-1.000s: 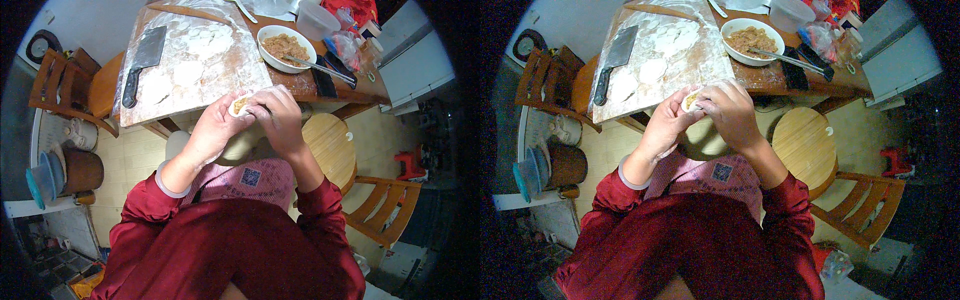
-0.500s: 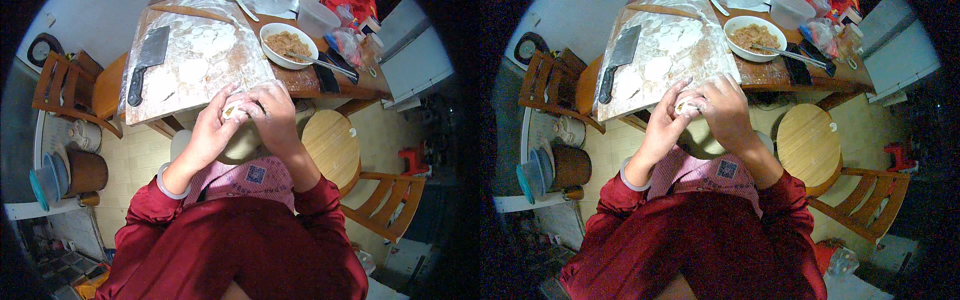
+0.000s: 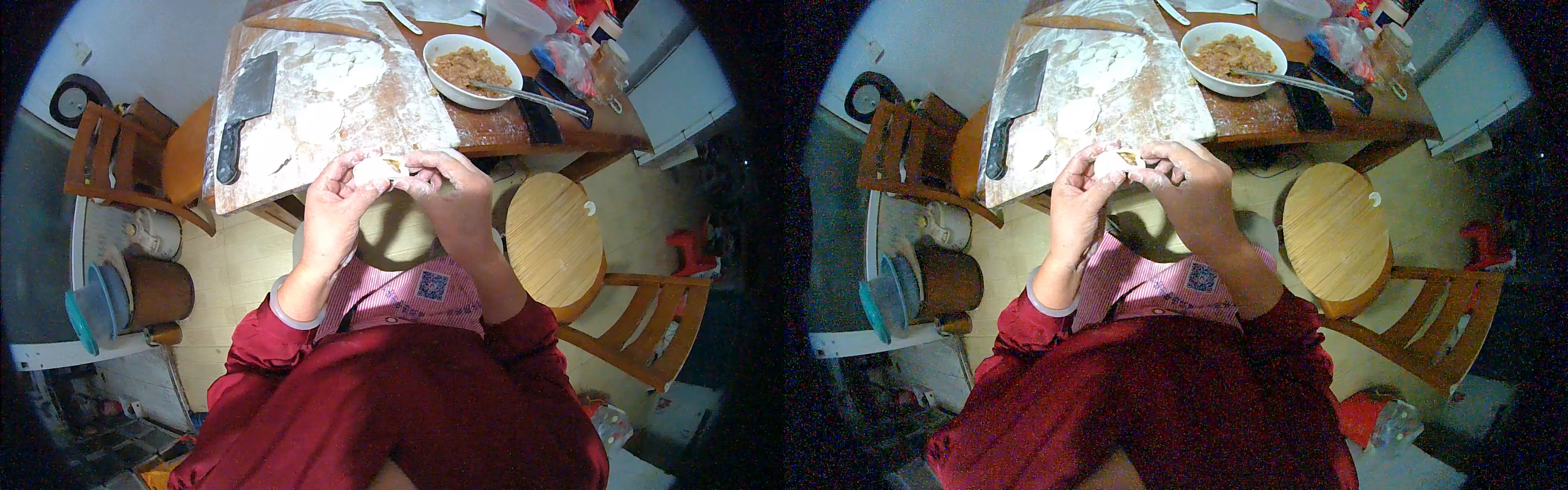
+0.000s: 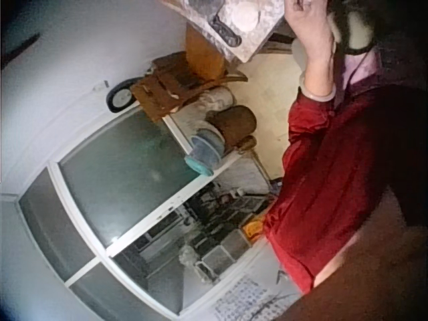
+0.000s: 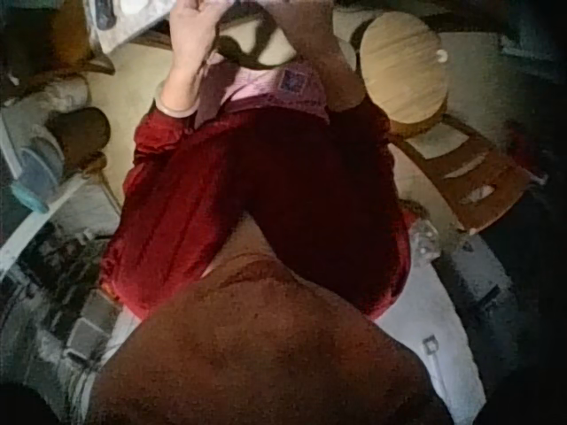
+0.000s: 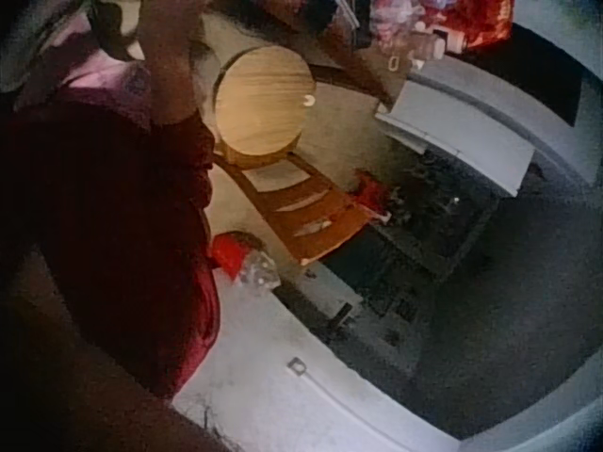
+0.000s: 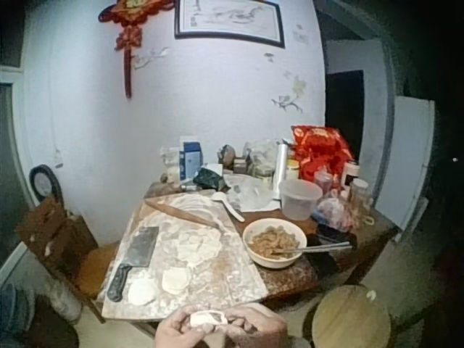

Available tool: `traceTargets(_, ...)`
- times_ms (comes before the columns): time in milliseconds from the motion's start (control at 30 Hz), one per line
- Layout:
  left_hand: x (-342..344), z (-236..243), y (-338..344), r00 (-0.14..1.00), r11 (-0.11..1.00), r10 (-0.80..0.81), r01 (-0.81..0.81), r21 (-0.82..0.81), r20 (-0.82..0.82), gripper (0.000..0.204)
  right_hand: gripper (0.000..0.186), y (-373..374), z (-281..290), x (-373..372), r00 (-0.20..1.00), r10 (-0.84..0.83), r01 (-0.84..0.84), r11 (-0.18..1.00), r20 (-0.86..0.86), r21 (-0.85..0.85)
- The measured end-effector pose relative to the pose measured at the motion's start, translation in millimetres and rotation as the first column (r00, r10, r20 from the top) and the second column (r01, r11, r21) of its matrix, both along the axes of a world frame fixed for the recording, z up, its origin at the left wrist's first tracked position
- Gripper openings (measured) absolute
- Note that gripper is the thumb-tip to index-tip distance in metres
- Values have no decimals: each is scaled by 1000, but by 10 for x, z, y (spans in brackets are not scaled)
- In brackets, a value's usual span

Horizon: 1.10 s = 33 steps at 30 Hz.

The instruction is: The person rolls out small dough circles on a floured board, places filling in the center using chopsticks, and folds the dough into dumplings. The finished dumplings are placed on a nearby wooden board.

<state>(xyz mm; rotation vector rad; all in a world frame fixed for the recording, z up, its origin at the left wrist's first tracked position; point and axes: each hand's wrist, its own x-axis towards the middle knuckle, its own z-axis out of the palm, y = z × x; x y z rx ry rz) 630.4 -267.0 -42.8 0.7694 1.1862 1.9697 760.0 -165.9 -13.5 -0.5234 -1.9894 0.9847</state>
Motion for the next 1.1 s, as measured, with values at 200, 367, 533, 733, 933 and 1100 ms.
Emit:
traceTargets(200, 4, -22, -3, 998, 999, -35, 34, 15, 45, 37, 15, -3, -33, -16, 998, -38, 34, 995, -48, -89)
traceTargets(367, 7, -32, 0, 999, 999, -35, 33, 27, 39, 37, 11, -2, -29, 1, 998, 10, -24, 979, -66, -204)
traceTargets(533, 13, -51, 2, 998, 999, -44, 44, 2, 47, 39, 10, 1, -36, 11, 999, -30, 32, 990, 15, -134)
traceTargets(733, 23, -42, -14, 999, 999, -37, 37, -5, 14, 36, 12, 6, -25, 3, 997, -30, 43, 979, -67, 197)
traceTargets(933, 38, -26, -28, 999, 999, -47, 47, -22, -10, 37, 15, -14, -23, -3, 1000, -19, 19, 999, -11, 30)
traceTargets(1100, 35, -17, -32, 997, 999, -53, 53, -10, -54, 38, 11, -30, -109, -36, 987, 16, -63, 955, -162, -289)
